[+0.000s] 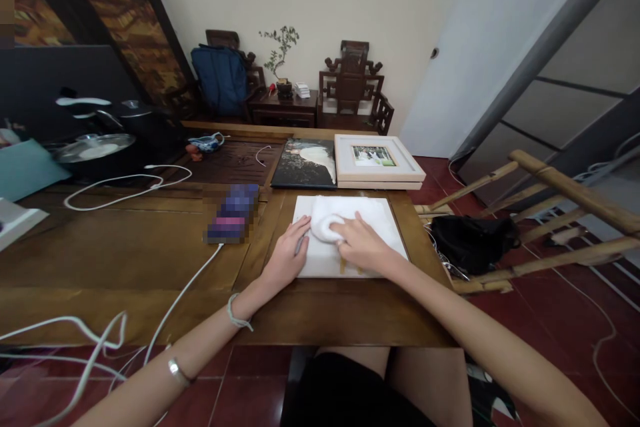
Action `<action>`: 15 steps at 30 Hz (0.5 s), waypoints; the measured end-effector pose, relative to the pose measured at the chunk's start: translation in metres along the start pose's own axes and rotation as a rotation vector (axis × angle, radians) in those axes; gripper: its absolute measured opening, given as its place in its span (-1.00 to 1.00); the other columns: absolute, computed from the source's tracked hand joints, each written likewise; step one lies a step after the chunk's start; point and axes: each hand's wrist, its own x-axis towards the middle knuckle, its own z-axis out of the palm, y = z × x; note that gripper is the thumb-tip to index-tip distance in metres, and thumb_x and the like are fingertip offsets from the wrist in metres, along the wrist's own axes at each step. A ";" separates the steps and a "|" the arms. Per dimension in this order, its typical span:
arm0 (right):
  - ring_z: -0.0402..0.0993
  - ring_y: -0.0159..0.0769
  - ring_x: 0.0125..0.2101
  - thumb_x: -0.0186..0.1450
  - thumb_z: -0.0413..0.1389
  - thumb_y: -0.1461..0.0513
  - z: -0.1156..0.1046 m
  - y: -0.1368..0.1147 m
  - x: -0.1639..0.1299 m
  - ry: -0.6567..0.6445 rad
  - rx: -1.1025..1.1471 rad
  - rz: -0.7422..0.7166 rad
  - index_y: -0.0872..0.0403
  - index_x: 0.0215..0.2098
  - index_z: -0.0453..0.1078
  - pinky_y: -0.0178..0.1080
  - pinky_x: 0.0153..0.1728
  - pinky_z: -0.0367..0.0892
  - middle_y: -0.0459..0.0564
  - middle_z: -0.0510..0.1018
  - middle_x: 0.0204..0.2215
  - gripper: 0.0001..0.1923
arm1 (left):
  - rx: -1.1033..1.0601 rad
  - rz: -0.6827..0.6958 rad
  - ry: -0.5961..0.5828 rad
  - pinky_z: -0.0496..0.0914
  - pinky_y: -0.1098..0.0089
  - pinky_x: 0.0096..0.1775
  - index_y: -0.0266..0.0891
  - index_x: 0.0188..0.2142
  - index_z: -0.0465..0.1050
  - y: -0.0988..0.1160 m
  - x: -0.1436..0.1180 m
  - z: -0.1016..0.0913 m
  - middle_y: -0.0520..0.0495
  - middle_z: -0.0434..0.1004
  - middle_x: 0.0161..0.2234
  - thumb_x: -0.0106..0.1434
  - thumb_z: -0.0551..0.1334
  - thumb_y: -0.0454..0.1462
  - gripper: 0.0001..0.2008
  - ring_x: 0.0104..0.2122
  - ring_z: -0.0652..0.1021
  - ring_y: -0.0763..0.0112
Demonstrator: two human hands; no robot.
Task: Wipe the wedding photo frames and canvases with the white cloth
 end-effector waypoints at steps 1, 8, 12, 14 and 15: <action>0.26 -0.04 0.06 0.18 -0.11 0.39 -0.002 0.005 0.012 0.002 -0.021 0.022 0.11 -0.07 0.34 0.20 0.09 -0.05 0.19 0.42 -0.01 -0.62 | -0.021 -0.018 0.002 0.17 0.09 0.17 -0.35 -0.01 0.40 0.002 0.001 -0.001 -0.28 0.37 0.09 0.25 0.03 -0.30 -0.64 0.12 0.36 0.17; -0.10 0.10 0.22 0.14 -0.07 0.42 0.014 -0.012 0.050 -0.024 -0.111 -0.026 0.10 0.01 0.32 0.37 0.06 -0.16 0.18 0.21 0.18 -0.53 | -0.526 -0.323 0.240 0.22 0.15 0.13 -0.24 0.07 0.32 0.005 0.005 -0.016 -0.17 0.32 0.14 0.30 0.02 -0.10 -0.57 0.14 0.33 0.20; -0.10 0.09 0.22 0.15 -0.05 0.40 0.020 -0.041 0.019 -0.074 -0.122 -0.285 0.11 -0.09 0.39 0.34 0.08 -0.20 0.14 0.22 0.19 -0.62 | -0.794 -0.372 0.417 0.21 0.19 0.13 -0.26 0.07 0.32 -0.002 0.007 -0.014 -0.19 0.29 0.15 0.32 -0.07 -0.02 -0.50 0.16 0.30 0.22; 0.03 0.04 0.18 0.14 -0.04 0.39 0.013 -0.050 -0.005 -0.113 -0.081 -0.384 0.10 -0.17 0.42 0.26 0.09 -0.13 0.12 0.32 0.12 -0.67 | -0.794 -0.364 0.420 0.19 0.18 0.15 -0.28 0.05 0.34 -0.002 0.007 -0.013 -0.21 0.33 0.13 0.33 -0.11 0.00 -0.48 0.15 0.32 0.22; 0.12 0.01 0.13 0.13 -0.04 0.39 0.006 -0.052 -0.016 -0.151 -0.053 -0.416 0.08 -0.21 0.43 0.21 0.09 -0.08 0.11 0.38 0.06 -0.68 | -0.775 -0.359 0.388 0.20 0.17 0.14 -0.28 0.05 0.34 -0.001 0.006 -0.012 -0.20 0.34 0.13 0.34 -0.13 0.00 -0.47 0.14 0.32 0.22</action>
